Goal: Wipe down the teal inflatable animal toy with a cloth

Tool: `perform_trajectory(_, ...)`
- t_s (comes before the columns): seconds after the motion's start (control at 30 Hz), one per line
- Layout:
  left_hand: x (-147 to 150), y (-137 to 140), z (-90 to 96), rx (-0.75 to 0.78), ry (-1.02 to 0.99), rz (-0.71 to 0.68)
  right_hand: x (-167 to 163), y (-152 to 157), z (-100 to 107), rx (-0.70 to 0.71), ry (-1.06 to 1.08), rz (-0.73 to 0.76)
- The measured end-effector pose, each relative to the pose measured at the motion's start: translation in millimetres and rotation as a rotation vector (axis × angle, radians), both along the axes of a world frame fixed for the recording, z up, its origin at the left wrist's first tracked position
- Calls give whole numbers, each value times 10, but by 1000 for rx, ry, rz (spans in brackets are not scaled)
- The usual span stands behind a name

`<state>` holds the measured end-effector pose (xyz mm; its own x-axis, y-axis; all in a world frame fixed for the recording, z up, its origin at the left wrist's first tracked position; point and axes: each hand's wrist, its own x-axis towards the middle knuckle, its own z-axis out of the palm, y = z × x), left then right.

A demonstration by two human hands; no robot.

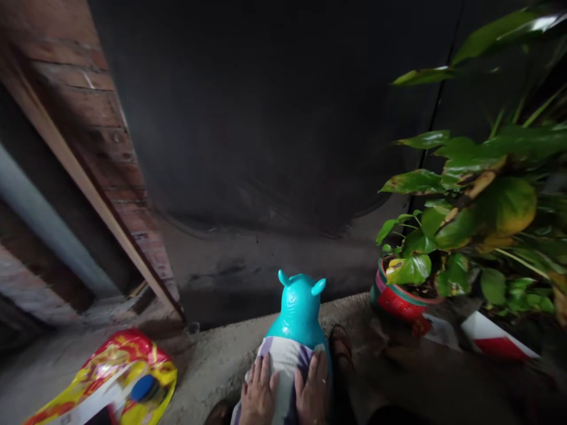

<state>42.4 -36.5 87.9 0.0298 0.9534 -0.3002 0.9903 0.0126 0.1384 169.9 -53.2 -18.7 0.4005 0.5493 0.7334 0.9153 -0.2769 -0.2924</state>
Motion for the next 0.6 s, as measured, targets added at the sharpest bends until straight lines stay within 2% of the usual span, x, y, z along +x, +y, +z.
perform_trajectory(0.17,-128,-425,-70,87,11,20,-174,-507,-254,1,-104,30)
perform_trajectory(0.27,-182,-495,-141,90,-52,27,-228,-551,-364,-21,-105,131)
perform_trajectory(0.33,-196,-469,-149,74,-67,34,-247,-480,-362,-10,-123,173)
perform_trajectory(0.4,-194,-411,-135,55,-57,39,-245,-372,-286,2,-161,216)
perform_trajectory(0.47,-182,-341,-133,43,-35,43,-218,-253,-137,-25,-213,331)
perform_trajectory(0.6,-162,-189,-248,42,-2,27,-129,24,334,-267,-229,586)
